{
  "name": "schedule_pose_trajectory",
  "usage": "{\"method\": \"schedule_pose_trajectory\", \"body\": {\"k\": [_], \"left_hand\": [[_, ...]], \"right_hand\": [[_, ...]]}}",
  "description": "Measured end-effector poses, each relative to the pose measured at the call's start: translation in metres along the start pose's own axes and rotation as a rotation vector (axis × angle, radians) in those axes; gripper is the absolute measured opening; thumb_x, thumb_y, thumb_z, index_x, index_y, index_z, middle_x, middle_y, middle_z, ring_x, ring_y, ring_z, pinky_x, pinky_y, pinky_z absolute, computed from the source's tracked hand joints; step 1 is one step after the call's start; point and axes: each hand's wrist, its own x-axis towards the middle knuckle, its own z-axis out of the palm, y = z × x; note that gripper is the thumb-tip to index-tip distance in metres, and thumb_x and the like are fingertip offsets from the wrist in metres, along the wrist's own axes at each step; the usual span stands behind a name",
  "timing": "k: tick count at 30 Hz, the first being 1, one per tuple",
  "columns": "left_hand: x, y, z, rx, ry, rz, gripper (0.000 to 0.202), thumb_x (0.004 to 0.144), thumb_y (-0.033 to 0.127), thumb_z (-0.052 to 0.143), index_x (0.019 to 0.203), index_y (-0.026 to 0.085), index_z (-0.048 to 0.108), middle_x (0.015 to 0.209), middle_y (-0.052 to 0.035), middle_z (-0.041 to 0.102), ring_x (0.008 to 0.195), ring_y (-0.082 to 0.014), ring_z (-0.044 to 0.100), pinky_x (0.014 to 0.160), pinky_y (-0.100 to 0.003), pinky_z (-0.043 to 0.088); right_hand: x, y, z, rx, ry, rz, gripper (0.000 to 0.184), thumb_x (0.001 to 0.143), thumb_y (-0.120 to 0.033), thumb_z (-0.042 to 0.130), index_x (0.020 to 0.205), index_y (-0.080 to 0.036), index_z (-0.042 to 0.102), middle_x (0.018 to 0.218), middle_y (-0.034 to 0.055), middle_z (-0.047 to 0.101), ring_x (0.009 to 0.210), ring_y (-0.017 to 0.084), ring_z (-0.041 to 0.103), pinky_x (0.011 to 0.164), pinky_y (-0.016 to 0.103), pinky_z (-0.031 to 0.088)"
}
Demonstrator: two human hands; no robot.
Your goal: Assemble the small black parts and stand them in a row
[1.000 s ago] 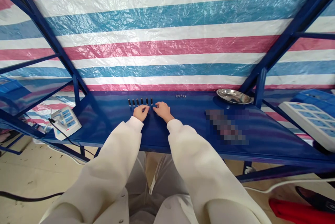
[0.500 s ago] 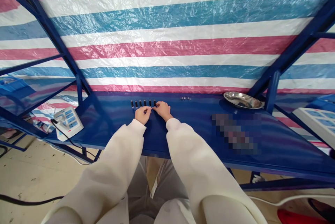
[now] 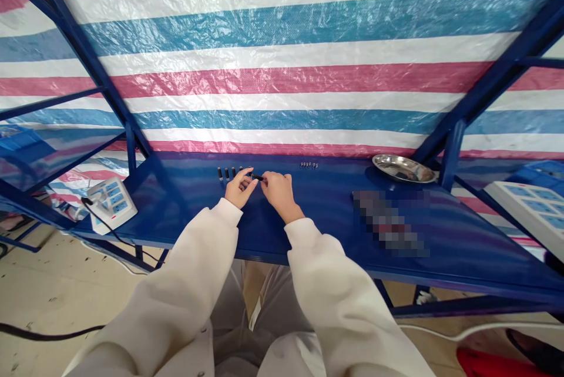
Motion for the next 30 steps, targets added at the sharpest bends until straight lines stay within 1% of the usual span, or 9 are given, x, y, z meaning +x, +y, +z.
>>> {"method": "schedule_pose_trajectory", "body": {"k": [4,7,11,16,20,23,26,28,30], "left_hand": [[0.000,-0.007,0.002,-0.038,-0.016,0.069,0.021,0.082,0.028,0.051,0.094,0.016,0.063,0.073,-0.0025,0.066,0.057,-0.0076,0.055,0.057,-0.020,0.046],[0.001,-0.011,0.003,-0.044,-0.013,0.062,0.022,0.081,0.024,0.052,0.099,0.016,0.061,0.074,-0.0017,0.065,0.054,-0.0069,0.054,0.055,-0.019,0.045],[0.001,-0.014,0.003,-0.038,-0.044,0.047,0.026,0.081,0.022,0.052,0.106,0.018,0.058,0.077,-0.0009,0.065,0.053,-0.0060,0.053,0.055,-0.018,0.046],[0.001,-0.014,0.004,-0.078,-0.046,0.004,0.018,0.081,0.023,0.050,0.096,0.017,0.059,0.075,-0.0004,0.063,0.051,-0.0055,0.054,0.053,-0.017,0.046],[0.001,-0.013,0.005,-0.151,-0.044,-0.029,0.018,0.080,0.022,0.051,0.095,0.017,0.058,0.077,0.0002,0.061,0.049,-0.0047,0.053,0.049,-0.016,0.046],[0.000,-0.011,0.003,-0.177,-0.040,-0.046,0.017,0.080,0.022,0.050,0.095,0.017,0.058,0.074,0.0012,0.060,0.045,-0.0040,0.052,0.047,-0.016,0.046],[0.000,-0.008,0.002,-0.182,-0.015,-0.048,0.017,0.080,0.022,0.050,0.094,0.017,0.058,0.076,0.0008,0.060,0.044,-0.0036,0.051,0.045,-0.016,0.045],[0.000,-0.008,0.002,-0.185,-0.013,-0.045,0.017,0.080,0.023,0.050,0.094,0.017,0.058,0.077,0.0005,0.060,0.044,-0.0037,0.052,0.045,-0.016,0.045],[-0.001,-0.008,0.002,-0.183,-0.024,-0.039,0.017,0.080,0.023,0.050,0.093,0.018,0.059,0.078,0.0006,0.059,0.044,-0.0037,0.052,0.045,-0.016,0.045]], "right_hand": [[-0.011,0.002,0.005,-0.055,0.149,-0.079,0.020,0.083,-0.017,0.043,0.086,-0.015,0.063,0.080,0.0064,0.066,0.076,0.017,0.056,0.072,0.031,0.025],[-0.013,0.007,0.008,-0.039,0.225,-0.127,0.021,0.085,-0.018,0.042,0.089,-0.015,0.063,0.081,0.0067,0.066,0.076,0.018,0.055,0.073,0.031,0.025],[-0.014,0.012,0.009,-0.016,0.301,-0.155,0.023,0.087,-0.019,0.041,0.089,-0.016,0.064,0.079,0.0063,0.066,0.075,0.017,0.054,0.073,0.031,0.026],[-0.015,0.015,0.009,0.018,0.353,-0.192,0.024,0.088,-0.020,0.041,0.090,-0.017,0.064,0.079,0.0059,0.066,0.074,0.017,0.054,0.074,0.032,0.028],[-0.015,0.015,0.010,0.083,0.368,-0.194,0.025,0.088,-0.023,0.039,0.091,-0.017,0.064,0.078,0.0063,0.065,0.073,0.017,0.054,0.076,0.032,0.030],[-0.014,0.013,0.010,0.199,0.392,-0.151,0.027,0.088,-0.025,0.038,0.099,-0.017,0.061,0.082,0.0068,0.064,0.071,0.016,0.055,0.077,0.033,0.034],[-0.015,0.012,0.010,0.386,0.423,-0.033,0.032,0.089,-0.031,0.033,0.108,-0.017,0.054,0.089,0.0083,0.062,0.071,0.016,0.055,0.074,0.032,0.038],[-0.015,0.012,0.010,0.504,0.374,0.052,0.033,0.090,-0.037,0.029,0.100,-0.018,0.054,0.084,0.0067,0.062,0.068,0.016,0.054,0.069,0.031,0.039],[-0.016,0.012,0.009,0.572,0.268,0.114,0.036,0.090,-0.044,0.028,0.082,-0.020,0.053,0.070,0.0031,0.058,0.061,0.015,0.051,0.063,0.028,0.038]]}}
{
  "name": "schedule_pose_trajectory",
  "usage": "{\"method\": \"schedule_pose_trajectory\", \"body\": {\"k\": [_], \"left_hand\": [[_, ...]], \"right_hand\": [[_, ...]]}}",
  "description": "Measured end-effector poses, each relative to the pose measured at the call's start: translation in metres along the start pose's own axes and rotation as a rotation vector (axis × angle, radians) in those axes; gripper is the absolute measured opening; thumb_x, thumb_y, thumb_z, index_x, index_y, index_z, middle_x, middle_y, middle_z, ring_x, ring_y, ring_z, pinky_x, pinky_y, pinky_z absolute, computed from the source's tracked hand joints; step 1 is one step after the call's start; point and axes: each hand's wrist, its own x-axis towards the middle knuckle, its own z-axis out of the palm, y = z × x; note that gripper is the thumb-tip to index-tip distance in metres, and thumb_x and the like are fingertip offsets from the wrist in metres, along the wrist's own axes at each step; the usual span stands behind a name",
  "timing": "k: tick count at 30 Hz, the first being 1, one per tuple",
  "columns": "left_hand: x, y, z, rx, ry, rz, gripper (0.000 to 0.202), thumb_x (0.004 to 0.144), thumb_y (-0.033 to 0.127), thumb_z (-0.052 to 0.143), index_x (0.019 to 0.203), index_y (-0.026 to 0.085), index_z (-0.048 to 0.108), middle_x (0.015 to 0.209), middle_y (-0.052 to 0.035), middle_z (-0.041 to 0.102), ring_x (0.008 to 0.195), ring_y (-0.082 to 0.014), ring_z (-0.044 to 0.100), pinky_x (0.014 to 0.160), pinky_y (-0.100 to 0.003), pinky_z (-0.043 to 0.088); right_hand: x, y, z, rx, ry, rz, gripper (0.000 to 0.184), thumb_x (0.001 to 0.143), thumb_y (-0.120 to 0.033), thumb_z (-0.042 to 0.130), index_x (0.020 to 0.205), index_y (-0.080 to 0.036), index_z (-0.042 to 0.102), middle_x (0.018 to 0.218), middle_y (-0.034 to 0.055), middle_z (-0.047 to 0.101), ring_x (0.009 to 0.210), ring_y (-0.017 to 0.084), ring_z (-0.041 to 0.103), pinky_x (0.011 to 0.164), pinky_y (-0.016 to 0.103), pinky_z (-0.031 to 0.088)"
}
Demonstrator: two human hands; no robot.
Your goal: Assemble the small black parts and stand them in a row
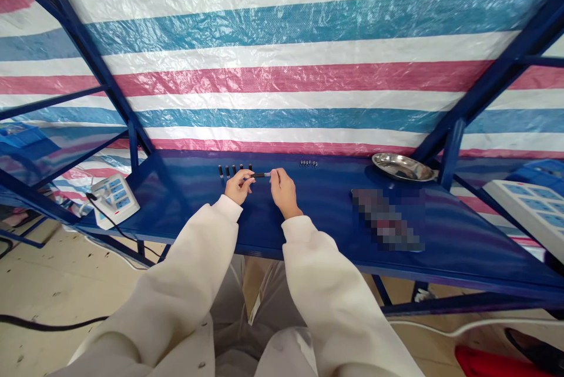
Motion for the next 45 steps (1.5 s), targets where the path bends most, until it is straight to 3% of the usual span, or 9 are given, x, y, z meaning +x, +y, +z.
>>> {"method": "schedule_pose_trajectory", "body": {"k": [2,5,14,24,32,45], "left_hand": [[0.000,0.000,0.000,0.005,-0.013,0.007,0.017,0.080,0.024,0.051,0.093,0.018,0.059,0.079,0.0007,0.059,0.044,-0.0032,0.051,0.045,-0.016,0.045],[-0.001,0.002,0.000,0.007,-0.027,0.013,0.016,0.080,0.024,0.052,0.092,0.018,0.059,0.080,0.0008,0.058,0.043,-0.0026,0.050,0.044,-0.016,0.044],[-0.001,0.000,0.001,0.056,-0.043,0.059,0.018,0.083,0.031,0.049,0.092,0.017,0.058,0.079,-0.0003,0.060,0.043,-0.0045,0.050,0.048,-0.020,0.045],[-0.003,0.010,-0.004,0.280,-0.070,0.114,0.033,0.092,0.039,0.030,0.084,0.018,0.054,0.075,-0.0021,0.061,0.062,-0.0107,0.057,0.061,-0.022,0.046],[-0.003,0.012,-0.002,0.293,-0.036,0.082,0.044,0.092,0.046,0.023,0.074,0.018,0.052,0.066,-0.0033,0.058,0.062,-0.0138,0.058,0.065,-0.027,0.047],[-0.002,0.013,-0.003,0.251,0.008,0.030,0.038,0.093,0.041,0.027,0.070,0.019,0.047,0.065,-0.0017,0.058,0.052,-0.0108,0.054,0.059,-0.025,0.045]], "right_hand": [[-0.001,-0.002,0.000,0.010,-0.071,0.043,0.040,0.089,-0.050,0.029,0.067,-0.021,0.047,0.059,0.0000,0.052,0.055,0.014,0.047,0.058,0.027,0.036],[-0.001,-0.005,0.000,0.021,-0.091,0.028,0.042,0.088,-0.054,0.029,0.062,-0.022,0.040,0.055,-0.0023,0.045,0.052,0.012,0.042,0.055,0.026,0.033],[-0.001,-0.010,-0.001,0.036,-0.058,-0.008,0.043,0.088,-0.055,0.026,0.063,-0.022,0.038,0.055,-0.0034,0.041,0.052,0.011,0.038,0.055,0.026,0.031],[-0.002,-0.009,0.001,0.041,-0.064,-0.033,0.043,0.088,-0.055,0.028,0.063,-0.022,0.040,0.056,-0.0023,0.044,0.053,0.012,0.039,0.056,0.026,0.034],[-0.002,-0.012,0.000,0.022,-0.087,-0.046,0.043,0.088,-0.055,0.027,0.062,-0.022,0.037,0.056,-0.0025,0.042,0.053,0.012,0.040,0.057,0.027,0.034],[0.000,-0.004,0.000,0.026,-0.088,-0.054,0.035,0.089,-0.050,0.027,0.073,-0.022,0.041,0.061,-0.0010,0.048,0.057,0.014,0.047,0.059,0.028,0.039]]}}
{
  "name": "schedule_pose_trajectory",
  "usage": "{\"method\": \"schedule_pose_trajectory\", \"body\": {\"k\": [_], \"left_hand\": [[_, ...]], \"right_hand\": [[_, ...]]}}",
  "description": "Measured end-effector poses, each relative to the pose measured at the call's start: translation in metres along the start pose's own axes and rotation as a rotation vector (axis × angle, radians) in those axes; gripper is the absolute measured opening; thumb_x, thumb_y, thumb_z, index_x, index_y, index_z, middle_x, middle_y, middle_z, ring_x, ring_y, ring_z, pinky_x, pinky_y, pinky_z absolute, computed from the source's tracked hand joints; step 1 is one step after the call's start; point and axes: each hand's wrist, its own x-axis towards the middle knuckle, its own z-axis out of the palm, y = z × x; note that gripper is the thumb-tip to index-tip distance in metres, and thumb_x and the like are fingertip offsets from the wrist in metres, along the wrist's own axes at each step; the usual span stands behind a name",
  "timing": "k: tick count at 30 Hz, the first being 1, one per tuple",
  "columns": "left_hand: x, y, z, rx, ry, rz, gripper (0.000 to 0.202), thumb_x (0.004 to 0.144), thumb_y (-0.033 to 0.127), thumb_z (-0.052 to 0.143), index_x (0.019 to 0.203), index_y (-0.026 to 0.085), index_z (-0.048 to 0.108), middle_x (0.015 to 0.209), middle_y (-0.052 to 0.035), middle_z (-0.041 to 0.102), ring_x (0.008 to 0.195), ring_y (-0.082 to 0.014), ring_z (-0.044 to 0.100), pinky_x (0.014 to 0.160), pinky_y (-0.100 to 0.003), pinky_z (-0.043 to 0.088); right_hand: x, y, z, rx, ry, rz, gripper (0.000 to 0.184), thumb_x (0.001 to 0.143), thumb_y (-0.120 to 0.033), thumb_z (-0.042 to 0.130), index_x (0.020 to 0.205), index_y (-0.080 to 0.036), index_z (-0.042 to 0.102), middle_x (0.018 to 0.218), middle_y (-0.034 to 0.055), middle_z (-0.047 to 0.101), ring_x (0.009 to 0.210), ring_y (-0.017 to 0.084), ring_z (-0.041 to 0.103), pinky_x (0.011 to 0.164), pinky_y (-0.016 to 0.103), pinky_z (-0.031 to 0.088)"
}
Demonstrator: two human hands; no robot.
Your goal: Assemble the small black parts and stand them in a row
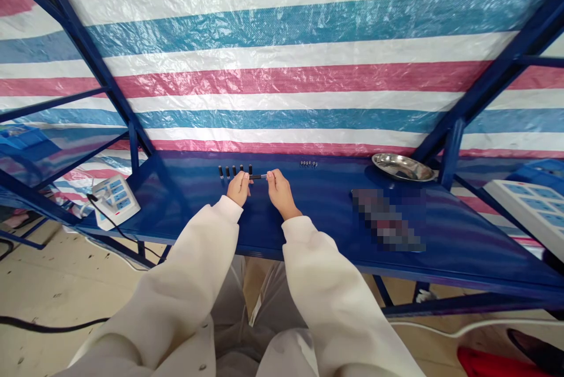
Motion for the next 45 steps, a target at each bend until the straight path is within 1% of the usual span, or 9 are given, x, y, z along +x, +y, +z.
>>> {"method": "schedule_pose_trajectory", "body": {"k": [7,11,15,18,22,27,34,39,45], "left_hand": [[0.002,-0.003,-0.002,-0.022,0.046,-0.080,0.031,0.092,0.039,0.032,0.073,0.019,0.047,0.068,0.0015,0.059,0.044,-0.0069,0.049,0.055,-0.021,0.043],[0.003,-0.004,-0.002,-0.008,0.063,-0.075,0.028,0.092,0.035,0.031,0.076,0.019,0.048,0.070,0.0012,0.060,0.045,-0.0068,0.049,0.057,-0.021,0.043],[0.004,-0.005,-0.002,0.052,0.088,-0.048,0.022,0.089,0.032,0.038,0.078,0.019,0.051,0.065,0.0012,0.058,0.054,-0.0092,0.052,0.062,-0.021,0.043],[0.005,-0.008,-0.002,0.080,0.126,-0.062,0.016,0.088,0.028,0.041,0.084,0.019,0.054,0.066,0.0007,0.059,0.060,-0.0108,0.055,0.065,-0.023,0.044],[0.005,-0.014,0.001,0.065,0.081,-0.073,0.011,0.082,0.020,0.049,0.090,0.018,0.057,0.072,-0.0009,0.064,0.063,-0.0117,0.058,0.064,-0.023,0.046],[0.004,-0.018,0.006,0.049,-0.056,0.004,0.016,0.078,0.014,0.052,0.090,0.019,0.062,0.086,-0.0035,0.066,0.072,-0.0128,0.062,0.067,-0.024,0.049],[0.003,-0.021,0.009,0.010,-0.130,0.111,0.017,0.079,0.013,0.050,0.089,0.017,0.063,0.090,-0.0056,0.066,0.077,-0.0133,0.061,0.067,-0.024,0.050],[0.000,-0.019,0.010,0.034,-0.122,0.080,0.025,0.080,0.019,0.052,0.104,0.017,0.058,0.086,-0.0026,0.065,0.050,-0.0059,0.049,0.060,-0.021,0.048],[-0.001,-0.011,0.007,0.134,-0.190,0.072,0.016,0.081,0.017,0.048,0.088,0.016,0.063,0.088,-0.0041,0.066,0.053,-0.0075,0.051,0.063,-0.023,0.049]], "right_hand": [[0.001,0.009,0.003,0.032,-0.010,-0.060,0.028,0.090,-0.041,0.032,0.098,-0.020,0.049,0.084,0.0043,0.058,0.070,0.015,0.054,0.067,0.030,0.044],[0.001,0.009,0.000,-0.081,-0.046,-0.189,0.026,0.089,-0.035,0.039,0.101,-0.020,0.055,0.096,0.0079,0.061,0.082,0.017,0.057,0.073,0.031,0.045],[0.002,0.014,-0.003,-0.270,-0.083,-0.264,0.026,0.088,-0.031,0.040,0.098,-0.020,0.062,0.096,0.0088,0.059,0.083,0.019,0.057,0.073,0.031,0.044],[0.003,0.021,-0.004,-0.413,-0.018,-0.213,0.025,0.087,-0.029,0.042,0.090,-0.018,0.065,0.090,0.0097,0.057,0.078,0.020,0.055,0.068,0.033,0.043],[0.003,0.025,-0.002,-0.373,0.049,-0.165,0.024,0.087,-0.026,0.041,0.092,-0.017,0.063,0.085,0.0085,0.057,0.074,0.019,0.054,0.066,0.032,0.043],[0.003,0.017,0.001,-0.333,-0.102,-0.296,0.023,0.088,-0.026,0.041,0.093,-0.019,0.062,0.085,0.0073,0.059,0.078,0.019,0.054,0.070,0.030,0.042],[0.005,0.009,0.003,-0.587,-0.284,-0.366,0.018,0.085,-0.020,0.045,0.080,-0.017,0.062,0.075,0.0073,0.061,0.072,0.018,0.053,0.065,0.030,0.032],[0.025,0.026,-0.006,-0.481,-0.309,-0.259,0.009,0.076,-0.022,0.054,0.071,-0.018,0.061,0.069,0.0036,0.062,0.064,0.015,0.053,0.061,0.026,0.033],[0.065,0.076,-0.022,-0.359,-0.151,0.158,0.012,0.066,-0.028,0.062,0.063,-0.017,0.059,0.062,0.0011,0.061,0.060,0.014,0.055,0.060,0.025,0.038]]}}
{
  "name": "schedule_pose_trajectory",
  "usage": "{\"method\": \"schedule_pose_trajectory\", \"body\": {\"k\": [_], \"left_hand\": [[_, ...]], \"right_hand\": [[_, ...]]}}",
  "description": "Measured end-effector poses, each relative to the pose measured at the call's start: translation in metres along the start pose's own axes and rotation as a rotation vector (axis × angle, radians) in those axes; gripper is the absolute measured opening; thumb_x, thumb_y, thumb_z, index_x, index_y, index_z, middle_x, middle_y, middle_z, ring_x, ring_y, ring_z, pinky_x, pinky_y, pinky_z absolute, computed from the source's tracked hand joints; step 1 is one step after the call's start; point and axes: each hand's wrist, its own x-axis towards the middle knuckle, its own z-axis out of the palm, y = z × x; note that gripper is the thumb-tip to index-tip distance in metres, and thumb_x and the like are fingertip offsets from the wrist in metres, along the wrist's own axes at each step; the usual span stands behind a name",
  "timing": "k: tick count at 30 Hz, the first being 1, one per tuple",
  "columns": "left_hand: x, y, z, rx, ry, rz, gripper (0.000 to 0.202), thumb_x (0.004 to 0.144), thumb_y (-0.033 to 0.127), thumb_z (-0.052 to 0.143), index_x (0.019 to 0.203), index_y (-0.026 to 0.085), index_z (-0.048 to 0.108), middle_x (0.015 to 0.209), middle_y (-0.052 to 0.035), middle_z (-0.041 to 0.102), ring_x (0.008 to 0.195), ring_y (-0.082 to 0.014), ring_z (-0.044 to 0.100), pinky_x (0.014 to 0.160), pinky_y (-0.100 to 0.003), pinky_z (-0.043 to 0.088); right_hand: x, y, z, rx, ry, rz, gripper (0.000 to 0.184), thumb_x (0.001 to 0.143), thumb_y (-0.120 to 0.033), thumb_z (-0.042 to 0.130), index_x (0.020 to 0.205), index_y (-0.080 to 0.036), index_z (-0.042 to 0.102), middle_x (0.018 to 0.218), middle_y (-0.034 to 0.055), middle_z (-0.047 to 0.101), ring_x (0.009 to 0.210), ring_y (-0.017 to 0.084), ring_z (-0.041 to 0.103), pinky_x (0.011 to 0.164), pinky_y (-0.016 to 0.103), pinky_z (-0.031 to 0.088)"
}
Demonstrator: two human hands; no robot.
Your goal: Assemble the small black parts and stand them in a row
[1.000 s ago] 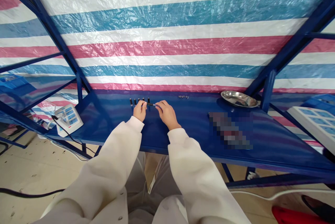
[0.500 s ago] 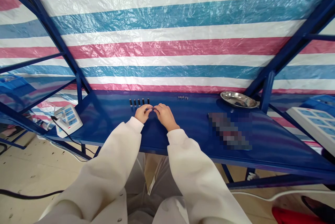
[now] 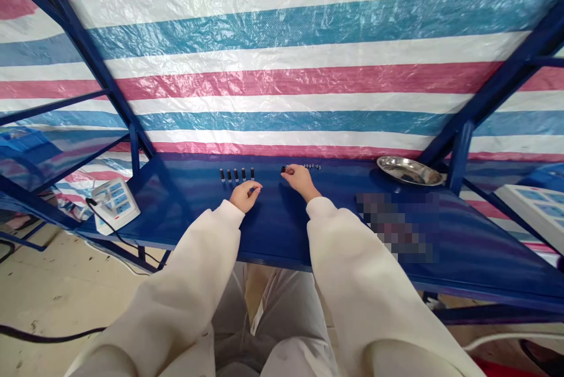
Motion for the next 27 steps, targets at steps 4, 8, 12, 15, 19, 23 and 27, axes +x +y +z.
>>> {"method": "schedule_pose_trajectory", "body": {"k": [4,8,12,15,19,23,27], "left_hand": [[-0.001,0.005,-0.002,0.023,-0.064,0.012,0.017,0.081,0.017,0.047,0.083,0.016,0.064,0.087,-0.0042,0.067,0.064,-0.0110,0.057,0.069,-0.025,0.050],[-0.002,0.007,-0.003,0.027,-0.078,0.009,0.018,0.082,0.018,0.046,0.084,0.017,0.064,0.087,-0.0041,0.067,0.070,-0.0126,0.059,0.071,-0.025,0.050],[-0.002,0.007,-0.002,0.044,-0.085,0.008,0.018,0.081,0.018,0.046,0.084,0.017,0.064,0.089,-0.0046,0.067,0.071,-0.0127,0.060,0.070,-0.025,0.050],[-0.003,0.008,-0.003,0.052,-0.093,0.010,0.019,0.081,0.018,0.046,0.083,0.017,0.065,0.089,-0.0048,0.067,0.070,-0.0125,0.059,0.069,-0.024,0.050],[-0.003,0.012,-0.005,0.062,-0.107,0.013,0.018,0.081,0.019,0.047,0.083,0.017,0.065,0.088,-0.0045,0.067,0.069,-0.0126,0.059,0.068,-0.024,0.050],[-0.004,0.016,-0.007,0.069,-0.120,0.014,0.018,0.081,0.019,0.046,0.082,0.017,0.065,0.088,-0.0045,0.067,0.069,-0.0128,0.060,0.067,-0.024,0.050],[-0.003,0.016,-0.006,0.072,-0.128,0.017,0.019,0.081,0.019,0.046,0.083,0.017,0.065,0.089,-0.0046,0.066,0.070,-0.0129,0.060,0.068,-0.024,0.049]], "right_hand": [[0.015,0.015,0.006,0.009,0.026,0.139,0.013,0.065,-0.028,0.062,0.061,-0.016,0.058,0.063,0.0014,0.062,0.062,0.014,0.055,0.061,0.024,0.040],[0.021,0.017,0.015,-0.034,0.054,0.179,0.011,0.067,-0.027,0.061,0.065,-0.016,0.061,0.071,0.0042,0.066,0.065,0.015,0.057,0.062,0.025,0.041],[0.026,0.017,0.020,-0.073,0.062,0.191,0.012,0.070,-0.028,0.060,0.071,-0.017,0.063,0.076,0.0052,0.067,0.069,0.016,0.058,0.063,0.025,0.041],[0.028,0.016,0.021,-0.095,0.043,0.207,0.012,0.071,-0.028,0.060,0.073,-0.017,0.064,0.078,0.0053,0.068,0.071,0.016,0.059,0.062,0.024,0.041],[0.030,0.018,0.021,-0.120,0.001,0.218,0.014,0.072,-0.029,0.060,0.076,-0.016,0.065,0.080,0.0060,0.068,0.073,0.017,0.061,0.063,0.024,0.042],[0.036,0.022,0.016,-0.172,-0.069,0.208,0.018,0.073,-0.029,0.061,0.082,-0.014,0.066,0.086,0.0090,0.069,0.080,0.019,0.062,0.069,0.025,0.044],[0.041,0.024,0.011,-0.203,-0.139,0.212,0.018,0.072,-0.020,0.060,0.087,-0.013,0.068,0.091,0.0100,0.069,0.084,0.019,0.063,0.073,0.025,0.044]]}}
